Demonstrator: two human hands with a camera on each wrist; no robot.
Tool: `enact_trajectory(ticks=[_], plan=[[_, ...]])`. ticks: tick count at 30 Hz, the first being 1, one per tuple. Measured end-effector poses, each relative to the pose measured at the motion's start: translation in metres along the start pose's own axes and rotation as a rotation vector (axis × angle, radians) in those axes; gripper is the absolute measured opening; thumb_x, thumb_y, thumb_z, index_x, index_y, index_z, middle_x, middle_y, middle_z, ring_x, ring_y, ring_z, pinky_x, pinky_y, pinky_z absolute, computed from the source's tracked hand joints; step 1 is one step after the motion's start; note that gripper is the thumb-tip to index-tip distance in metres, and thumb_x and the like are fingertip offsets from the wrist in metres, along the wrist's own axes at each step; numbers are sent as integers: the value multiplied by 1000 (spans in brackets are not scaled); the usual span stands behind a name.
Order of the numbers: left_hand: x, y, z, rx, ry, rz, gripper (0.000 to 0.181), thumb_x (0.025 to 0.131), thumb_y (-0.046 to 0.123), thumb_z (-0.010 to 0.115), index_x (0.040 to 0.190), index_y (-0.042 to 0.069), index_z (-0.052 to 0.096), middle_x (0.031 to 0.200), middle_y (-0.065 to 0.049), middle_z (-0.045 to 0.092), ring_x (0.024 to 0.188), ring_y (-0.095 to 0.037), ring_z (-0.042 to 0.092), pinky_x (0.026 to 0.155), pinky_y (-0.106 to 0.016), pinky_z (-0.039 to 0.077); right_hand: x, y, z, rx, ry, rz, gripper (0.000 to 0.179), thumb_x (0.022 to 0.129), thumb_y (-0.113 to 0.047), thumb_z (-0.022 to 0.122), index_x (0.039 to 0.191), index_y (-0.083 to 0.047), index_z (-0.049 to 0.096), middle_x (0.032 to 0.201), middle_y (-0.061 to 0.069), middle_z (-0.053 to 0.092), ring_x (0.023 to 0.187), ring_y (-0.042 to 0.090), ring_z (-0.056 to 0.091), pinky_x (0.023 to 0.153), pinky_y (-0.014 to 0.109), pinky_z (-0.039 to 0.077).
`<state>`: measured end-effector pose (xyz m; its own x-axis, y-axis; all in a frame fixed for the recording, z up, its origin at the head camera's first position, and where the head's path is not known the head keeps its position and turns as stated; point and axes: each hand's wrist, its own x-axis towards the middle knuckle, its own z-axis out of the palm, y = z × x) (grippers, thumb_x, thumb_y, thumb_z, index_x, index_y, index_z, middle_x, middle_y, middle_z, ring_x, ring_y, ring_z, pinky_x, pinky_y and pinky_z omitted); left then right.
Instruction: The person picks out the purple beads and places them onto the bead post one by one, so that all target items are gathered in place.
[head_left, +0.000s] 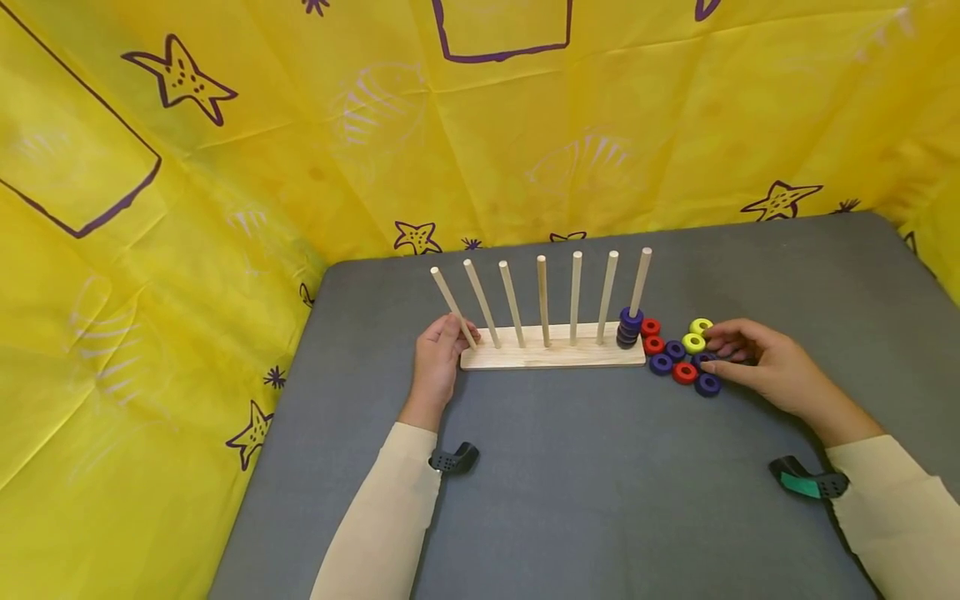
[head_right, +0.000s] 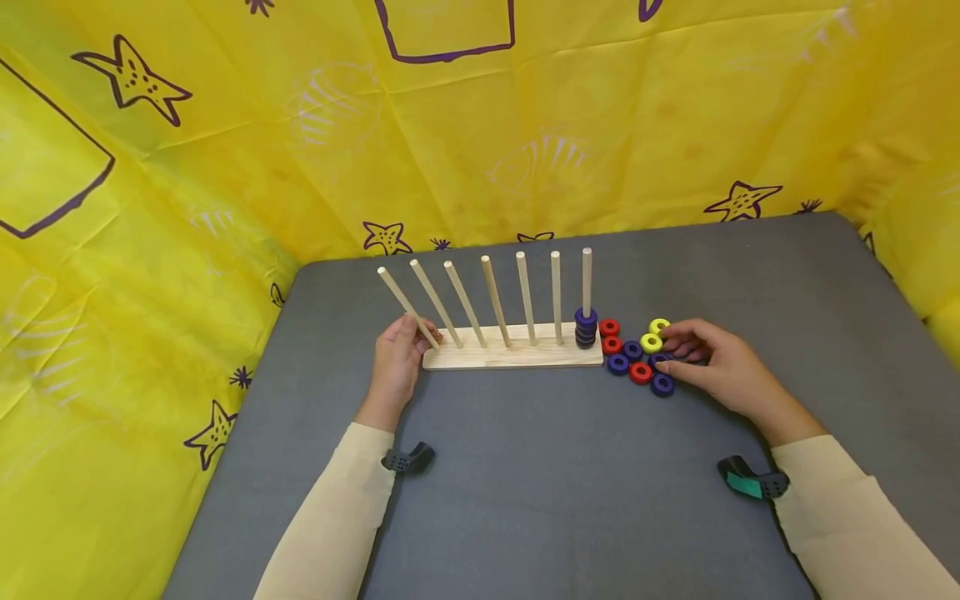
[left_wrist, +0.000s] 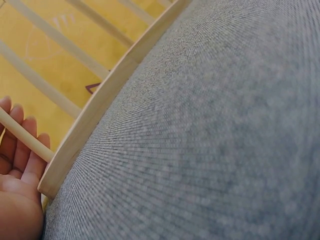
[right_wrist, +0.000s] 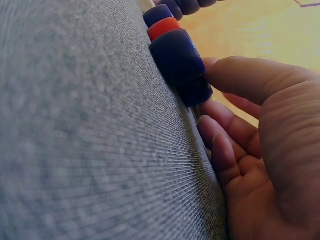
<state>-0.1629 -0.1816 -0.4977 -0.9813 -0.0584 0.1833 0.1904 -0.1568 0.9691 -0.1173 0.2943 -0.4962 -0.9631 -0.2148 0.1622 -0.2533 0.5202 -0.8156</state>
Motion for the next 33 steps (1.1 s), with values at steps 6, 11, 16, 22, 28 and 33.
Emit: enact_trajectory(ticks=[6,11,16,22,28,33], plan=[[0,1,-1,0,3,-3,48,116,27,55,101,-18,65,97,-14,68,93,-23,68,88,-33,57,1,0,-1,-4,-5,-27,33,93,5,84,122,0,72,108,6,74,89,8,60,77,13,47],[0,1,0,-7,-4,4,46,116,27,56,101,-15,67,97,-14,68,93,-24,68,88,-33,57,1,4,-3,-5,-11,-40,36,90,10,84,122,2,71,110,3,73,89,10,59,76,13,46],[0,1,1,-6,-9,7,47,116,29,56,101,-13,68,96,-13,68,93,-24,68,88,-34,57,1,6,-4,-38,-16,-31,38,88,12,85,122,3,70,112,9,72,89,10,57,75,14,45],[-1,1,0,4,-8,8,49,116,30,56,102,-16,66,97,-14,68,94,-25,68,88,-33,58,0,5,-5,-90,-12,-16,38,87,11,87,121,3,71,110,13,71,87,9,55,73,14,44],[-1,1,0,20,-9,5,52,116,30,56,103,-19,64,96,-15,68,94,-26,68,87,-33,57,0,4,-6,-90,8,-22,36,88,10,86,120,2,71,102,11,67,84,10,55,70,15,43],[0,1,0,15,-10,2,48,118,24,53,104,-21,62,97,-17,67,93,-26,68,88,-33,57,-1,4,-6,-78,33,-49,36,88,12,85,119,0,72,100,10,65,82,9,55,69,15,44]])
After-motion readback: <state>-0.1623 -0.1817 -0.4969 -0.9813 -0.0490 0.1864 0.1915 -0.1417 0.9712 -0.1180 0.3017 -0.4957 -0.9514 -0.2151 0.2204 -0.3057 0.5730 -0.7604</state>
